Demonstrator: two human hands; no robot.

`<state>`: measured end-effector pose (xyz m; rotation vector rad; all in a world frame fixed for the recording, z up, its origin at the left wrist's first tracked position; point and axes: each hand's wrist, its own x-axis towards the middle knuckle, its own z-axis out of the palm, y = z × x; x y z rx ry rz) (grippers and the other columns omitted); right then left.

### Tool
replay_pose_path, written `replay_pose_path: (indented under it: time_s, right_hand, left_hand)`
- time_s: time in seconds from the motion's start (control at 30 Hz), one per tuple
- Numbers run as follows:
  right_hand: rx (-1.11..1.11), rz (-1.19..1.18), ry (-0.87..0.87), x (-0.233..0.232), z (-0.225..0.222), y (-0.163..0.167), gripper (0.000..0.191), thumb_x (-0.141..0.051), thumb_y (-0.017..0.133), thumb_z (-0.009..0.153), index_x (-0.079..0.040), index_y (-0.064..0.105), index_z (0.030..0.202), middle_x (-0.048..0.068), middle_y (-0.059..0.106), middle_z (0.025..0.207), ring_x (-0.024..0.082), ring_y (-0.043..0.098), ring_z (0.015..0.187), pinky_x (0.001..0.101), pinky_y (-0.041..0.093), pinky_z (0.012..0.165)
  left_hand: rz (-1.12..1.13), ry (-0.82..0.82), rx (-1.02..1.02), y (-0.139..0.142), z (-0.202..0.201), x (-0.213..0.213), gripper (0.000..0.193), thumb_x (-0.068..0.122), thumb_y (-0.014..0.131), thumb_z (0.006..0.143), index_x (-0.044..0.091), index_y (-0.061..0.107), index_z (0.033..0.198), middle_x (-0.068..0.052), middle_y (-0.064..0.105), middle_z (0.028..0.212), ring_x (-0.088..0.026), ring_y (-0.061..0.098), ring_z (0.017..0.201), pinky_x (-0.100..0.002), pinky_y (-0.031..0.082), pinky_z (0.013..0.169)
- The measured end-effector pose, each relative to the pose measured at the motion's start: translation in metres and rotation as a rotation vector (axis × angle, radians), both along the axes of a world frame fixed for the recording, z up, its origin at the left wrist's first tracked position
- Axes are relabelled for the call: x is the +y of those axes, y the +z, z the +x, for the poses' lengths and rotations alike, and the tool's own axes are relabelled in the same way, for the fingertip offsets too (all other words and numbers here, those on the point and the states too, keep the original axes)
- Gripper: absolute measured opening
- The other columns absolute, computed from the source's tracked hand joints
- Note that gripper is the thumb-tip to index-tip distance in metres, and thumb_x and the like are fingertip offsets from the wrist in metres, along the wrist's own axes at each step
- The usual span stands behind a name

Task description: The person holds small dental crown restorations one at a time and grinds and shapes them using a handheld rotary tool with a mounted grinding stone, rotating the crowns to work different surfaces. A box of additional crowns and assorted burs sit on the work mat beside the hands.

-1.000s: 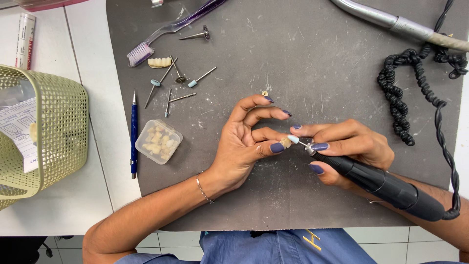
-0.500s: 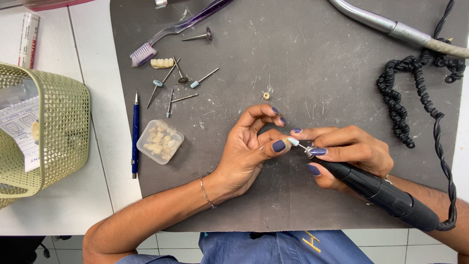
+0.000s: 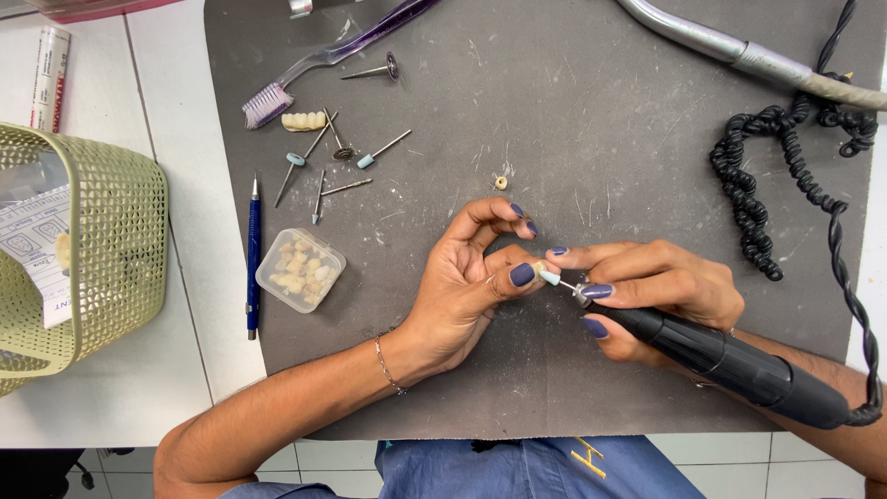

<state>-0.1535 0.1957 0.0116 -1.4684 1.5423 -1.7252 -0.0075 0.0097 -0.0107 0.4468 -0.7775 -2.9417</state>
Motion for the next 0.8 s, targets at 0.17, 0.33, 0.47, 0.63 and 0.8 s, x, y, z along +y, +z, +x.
replay_pose_path:
  time_s: [0.17,0.33,0.47,0.63,0.8]
  right_hand:
    - [0.034,0.037,-0.046,-0.0017,-0.0006,0.0022,0.029,-0.006,0.078,0.09,-0.005,0.059,0.112,0.011,0.067,0.105,0.036,0.075,0.113,0.0426,0.062,0.095]
    - [0.046,0.045,0.003,0.0004,-0.003,0.006,0.027,-0.007,0.077,0.089,-0.006,0.06,0.11,0.012,0.067,0.104,0.039,0.073,0.115,0.0429,0.061,0.094]
    - [0.057,0.05,-0.057,-0.0022,0.0,0.003,0.026,-0.007,0.077,0.091,-0.005,0.06,0.111,0.012,0.068,0.103,0.037,0.075,0.112,0.0427,0.062,0.093]
    - [0.025,0.06,-0.017,0.0013,-0.0014,0.0047,0.024,-0.01,0.076,0.093,-0.005,0.06,0.111,0.012,0.069,0.104,0.038,0.074,0.115,0.0439,0.061,0.095]
    - [0.024,0.059,-0.022,0.0028,-0.0013,0.0047,0.024,-0.013,0.076,0.093,-0.005,0.061,0.11,0.011,0.071,0.103,0.036,0.075,0.113,0.0439,0.061,0.095]
  left_hand:
    - [-0.013,-0.001,-0.01,0.0007,-0.0001,-0.0005,0.053,-0.001,0.075,0.097,0.006,0.044,0.139,-0.009,0.048,0.133,-0.016,0.068,0.112,-0.028,0.062,0.099]
    - [-0.027,-0.001,-0.006,0.0014,0.0002,-0.0005,0.053,0.001,0.074,0.097,0.006,0.043,0.14,-0.01,0.048,0.132,-0.018,0.069,0.111,-0.027,0.062,0.097]
    - [-0.057,-0.001,-0.011,0.001,-0.0005,-0.0008,0.054,-0.002,0.075,0.096,0.005,0.043,0.14,-0.011,0.048,0.134,-0.017,0.068,0.112,-0.028,0.062,0.098]
    - [-0.083,-0.002,-0.018,-0.0002,0.0004,-0.0028,0.056,-0.003,0.075,0.093,0.006,0.043,0.138,-0.012,0.048,0.133,-0.018,0.07,0.111,-0.029,0.063,0.098]
    - [-0.101,0.003,0.002,-0.0027,0.001,-0.0031,0.055,-0.002,0.076,0.096,0.006,0.043,0.14,-0.013,0.049,0.135,-0.018,0.069,0.109,-0.029,0.063,0.097]
